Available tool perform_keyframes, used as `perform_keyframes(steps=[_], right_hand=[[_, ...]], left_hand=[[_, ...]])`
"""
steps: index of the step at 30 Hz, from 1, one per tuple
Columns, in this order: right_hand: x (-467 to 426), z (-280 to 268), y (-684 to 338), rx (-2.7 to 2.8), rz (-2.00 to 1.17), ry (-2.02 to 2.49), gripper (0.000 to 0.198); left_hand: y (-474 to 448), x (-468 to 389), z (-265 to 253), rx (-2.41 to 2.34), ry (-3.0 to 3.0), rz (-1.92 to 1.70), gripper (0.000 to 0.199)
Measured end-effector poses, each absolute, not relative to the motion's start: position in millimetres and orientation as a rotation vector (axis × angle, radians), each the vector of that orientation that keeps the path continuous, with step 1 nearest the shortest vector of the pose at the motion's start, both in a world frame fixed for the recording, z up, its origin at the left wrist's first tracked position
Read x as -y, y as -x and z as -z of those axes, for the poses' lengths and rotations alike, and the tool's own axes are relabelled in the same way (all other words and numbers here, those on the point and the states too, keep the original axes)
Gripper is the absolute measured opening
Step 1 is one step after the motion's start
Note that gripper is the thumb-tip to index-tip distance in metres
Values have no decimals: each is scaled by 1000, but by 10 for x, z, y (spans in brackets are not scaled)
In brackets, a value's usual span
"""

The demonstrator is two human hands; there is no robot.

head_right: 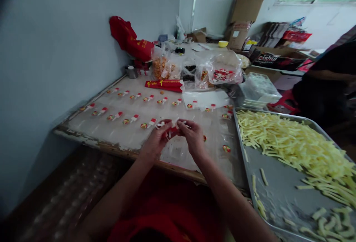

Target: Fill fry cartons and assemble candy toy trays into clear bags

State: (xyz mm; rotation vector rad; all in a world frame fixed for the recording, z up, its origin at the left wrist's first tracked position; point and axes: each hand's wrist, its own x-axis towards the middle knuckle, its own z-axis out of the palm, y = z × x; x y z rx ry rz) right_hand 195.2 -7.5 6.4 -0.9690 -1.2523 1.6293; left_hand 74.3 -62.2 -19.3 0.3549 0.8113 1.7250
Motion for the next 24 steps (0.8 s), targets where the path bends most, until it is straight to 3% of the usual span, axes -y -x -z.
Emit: perform_keyframes(steps=[9, 24], right_hand=[[-318, -156, -1368, 1383, -1824, 953, 49], [-533, -184, -1076, 1569, -1555, 1016, 35]], left_hand=[[-70, 573, 295, -822, -167, -1808, 34], [114, 476, 436, -881, -33, -1725, 34]])
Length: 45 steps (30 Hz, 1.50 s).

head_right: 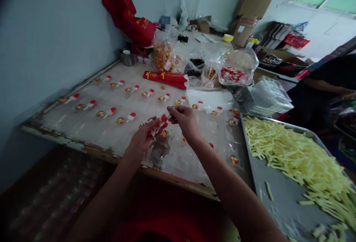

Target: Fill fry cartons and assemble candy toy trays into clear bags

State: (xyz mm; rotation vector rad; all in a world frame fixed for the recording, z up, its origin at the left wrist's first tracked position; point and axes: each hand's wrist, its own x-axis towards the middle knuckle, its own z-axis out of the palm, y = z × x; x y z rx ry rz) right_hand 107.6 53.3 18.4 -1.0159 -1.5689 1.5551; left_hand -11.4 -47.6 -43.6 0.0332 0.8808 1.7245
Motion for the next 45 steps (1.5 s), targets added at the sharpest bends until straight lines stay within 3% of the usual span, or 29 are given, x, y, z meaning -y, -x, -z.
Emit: perform_keyframes(steps=[3, 9, 15, 17, 24, 29, 35, 41, 45], right_hand=[[-606, -157, -1185, 1574, -1351, 1003, 31], [-583, 378, -1552, 2362, -621, 776, 21], [-314, 636, -1614, 2721, -147, 667, 22], [-233, 568, -1624, 2724, -237, 699, 26], [-376, 254, -1731, 1975, -1239, 1088, 34], [-679, -55, -1805, 1699, -1712, 1099, 24], [-902, -147, -2258, 1444, -1602, 1315, 28], [-950, 396, -2477, 1674, -1500, 1517, 33], [-884, 628, -2435, 1932, -1096, 1525, 31]], left_hand=[[208, 521, 415, -897, -14, -1751, 32], [290, 597, 333, -979, -89, -1789, 35], [171, 565, 300, -992, -134, -1750, 29], [154, 552, 322, -1010, -139, -1754, 29], [-42, 455, 387, -1027, -227, -1670, 33], [-342, 253, 321, -911, -248, -1586, 32], [-457, 127, 304, -906, -80, -1657, 34], [-530, 176, 286, -995, -218, -1515, 38], [-615, 163, 288, -1009, -216, -1515, 36]])
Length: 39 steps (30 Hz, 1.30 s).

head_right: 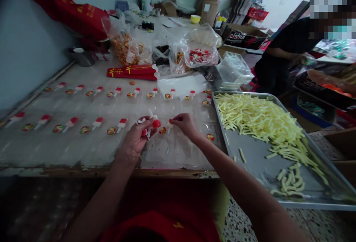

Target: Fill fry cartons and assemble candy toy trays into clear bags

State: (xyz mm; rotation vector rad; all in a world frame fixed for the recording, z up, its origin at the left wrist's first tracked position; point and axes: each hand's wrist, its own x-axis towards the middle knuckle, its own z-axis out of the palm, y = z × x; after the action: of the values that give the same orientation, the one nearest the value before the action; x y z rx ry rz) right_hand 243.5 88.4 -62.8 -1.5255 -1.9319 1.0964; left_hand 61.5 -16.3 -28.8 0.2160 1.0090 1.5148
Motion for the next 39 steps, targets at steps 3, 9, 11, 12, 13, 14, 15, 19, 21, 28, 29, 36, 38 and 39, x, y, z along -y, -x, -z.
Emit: perform_keyframes(steps=[3, 9, 11, 12, 13, 14, 15, 19, 21, 28, 29, 36, 38, 39], right_hand=[[-842, 595, -2419, 2079, -694, 1489, 30], [-891, 141, -2392, 1937, -1188, 1167, 40], [-918, -24, -2442, 1954, -1354, 1102, 33], [-927, -91, -2495, 1944, -1389, 1105, 30], [-929, -142, -2569, 1911, -1397, 1128, 28], [-922, -174, -2664, 1864, -1380, 1166, 28], [-907, -182, -2775, 1828, -1332, 1214, 29], [-774, 19, -3252, 1952, -726, 1351, 24], [-699, 204, -3426, 2184, -419, 1261, 18], [-587, 392, -3566, 2825, -72, 1045, 38], [-586, 343, -3552, 2781, -136, 1064, 41], [-700, -3, -3339, 2141, -1071, 1282, 33], [-773, -39, -3317, 2119, -1203, 1264, 28], [-809, -58, -3325, 2075, -1245, 1272, 26]], left_hand=[[-659, 136, 298, -1014, -211, -1525, 36], [-812, 41, 253, -1058, -381, -1398, 41], [-904, -7, 225, -1068, -462, -1338, 43], [-951, -31, 213, -1066, -493, -1312, 43], [-994, -52, 205, -1061, -512, -1291, 44], [-1031, -70, 201, -1058, -516, -1285, 43], [-1059, -82, 203, -1056, -506, -1288, 41], [-1099, -86, 249, -1054, -389, -1318, 35], [-1112, -74, 274, -1052, -336, -1315, 33], [-1221, -59, 241, -1026, -434, -1263, 40], [-1241, -61, 228, -1024, -468, -1253, 43], [-1547, -174, 157, -997, -604, -1136, 88], [-1652, -262, 142, -1003, -608, -1089, 96], [-1695, -313, 133, -996, -598, -1079, 96]])
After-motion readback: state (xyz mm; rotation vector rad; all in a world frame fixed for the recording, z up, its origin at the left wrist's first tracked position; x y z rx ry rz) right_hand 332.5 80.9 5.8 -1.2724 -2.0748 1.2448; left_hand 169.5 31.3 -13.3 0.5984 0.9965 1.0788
